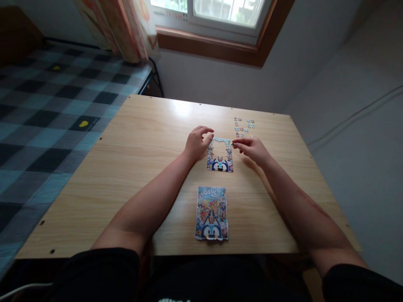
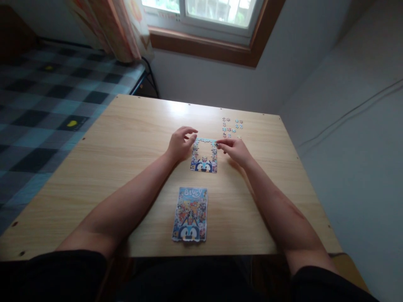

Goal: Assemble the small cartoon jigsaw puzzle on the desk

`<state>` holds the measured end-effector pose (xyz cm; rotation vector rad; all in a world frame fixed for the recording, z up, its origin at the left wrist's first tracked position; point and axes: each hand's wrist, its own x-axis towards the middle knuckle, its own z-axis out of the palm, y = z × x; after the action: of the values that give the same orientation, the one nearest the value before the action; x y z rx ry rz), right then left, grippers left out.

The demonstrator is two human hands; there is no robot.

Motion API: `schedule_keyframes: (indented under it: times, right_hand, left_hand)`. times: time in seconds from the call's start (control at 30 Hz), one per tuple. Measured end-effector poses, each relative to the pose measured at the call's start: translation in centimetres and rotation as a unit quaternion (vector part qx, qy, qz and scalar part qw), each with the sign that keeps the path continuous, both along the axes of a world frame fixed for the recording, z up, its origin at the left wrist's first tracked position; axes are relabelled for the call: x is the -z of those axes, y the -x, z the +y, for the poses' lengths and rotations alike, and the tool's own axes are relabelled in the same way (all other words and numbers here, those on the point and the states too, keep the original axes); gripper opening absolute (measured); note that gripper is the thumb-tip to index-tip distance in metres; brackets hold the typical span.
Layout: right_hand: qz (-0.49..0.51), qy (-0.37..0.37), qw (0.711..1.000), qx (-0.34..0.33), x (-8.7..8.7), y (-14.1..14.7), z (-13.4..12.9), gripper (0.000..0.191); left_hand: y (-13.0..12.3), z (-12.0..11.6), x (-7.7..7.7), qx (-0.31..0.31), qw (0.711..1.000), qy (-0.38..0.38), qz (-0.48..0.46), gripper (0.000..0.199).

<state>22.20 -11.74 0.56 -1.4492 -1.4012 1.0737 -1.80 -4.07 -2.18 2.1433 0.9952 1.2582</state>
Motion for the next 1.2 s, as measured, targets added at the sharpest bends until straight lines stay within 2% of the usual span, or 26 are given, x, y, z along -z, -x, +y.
schedule_keyframes:
  times: [0.13,0.3,0.5,0.73,0.8,0.9,1.03,1.2]
  right_hand:
    - [0.052,-0.007,0.999,-0.002,0.6,0.7,-0.4,0.043]
    - [0.105,-0.05,0.993,0.012,2.1,1.7,-0.7,0.04]
    - [0.132,-0.052,0.99,0.022,2.5,2.5,-1.4,0.04]
    - [0.143,-0.037,0.989,0.012,3.0,3.1,-1.8,0.042]
    - [0.11,-0.052,0.993,0.003,3.1,3.0,-1.9,0.04]
    - [-0.015,-0.126,0.992,-0.001,2.7,2.7,-2.0,0.029]
    - [-0.157,-0.265,0.951,-0.019,1.9,2.4,-2.3,0.011]
    - [-0.205,-0.32,0.924,-0.036,1.8,2.7,-2.5,0.011]
  left_hand:
    - [-0.4,-1.3,-1.0,0.06,0.988,-0.124,0.071,0.013]
    - [-0.9,-2.3,-1.5,0.121,0.965,-0.192,0.131,0.025]
    - [-1.1,-2.5,-1.4,0.138,0.957,-0.207,0.15,0.017]
    - [-0.9,-2.5,-1.6,0.131,0.962,-0.168,0.169,0.018]
    - [-0.8,-2.5,-1.6,0.137,0.962,-0.153,0.18,0.018]
    - [-0.5,-2.4,-1.6,0.14,0.963,-0.143,0.183,0.017]
    - [-0.4,-2.2,-1.5,0.132,0.967,-0.134,0.17,0.017]
    - [-0.4,-2.3,-1.5,0.138,0.967,-0.127,0.174,0.015]
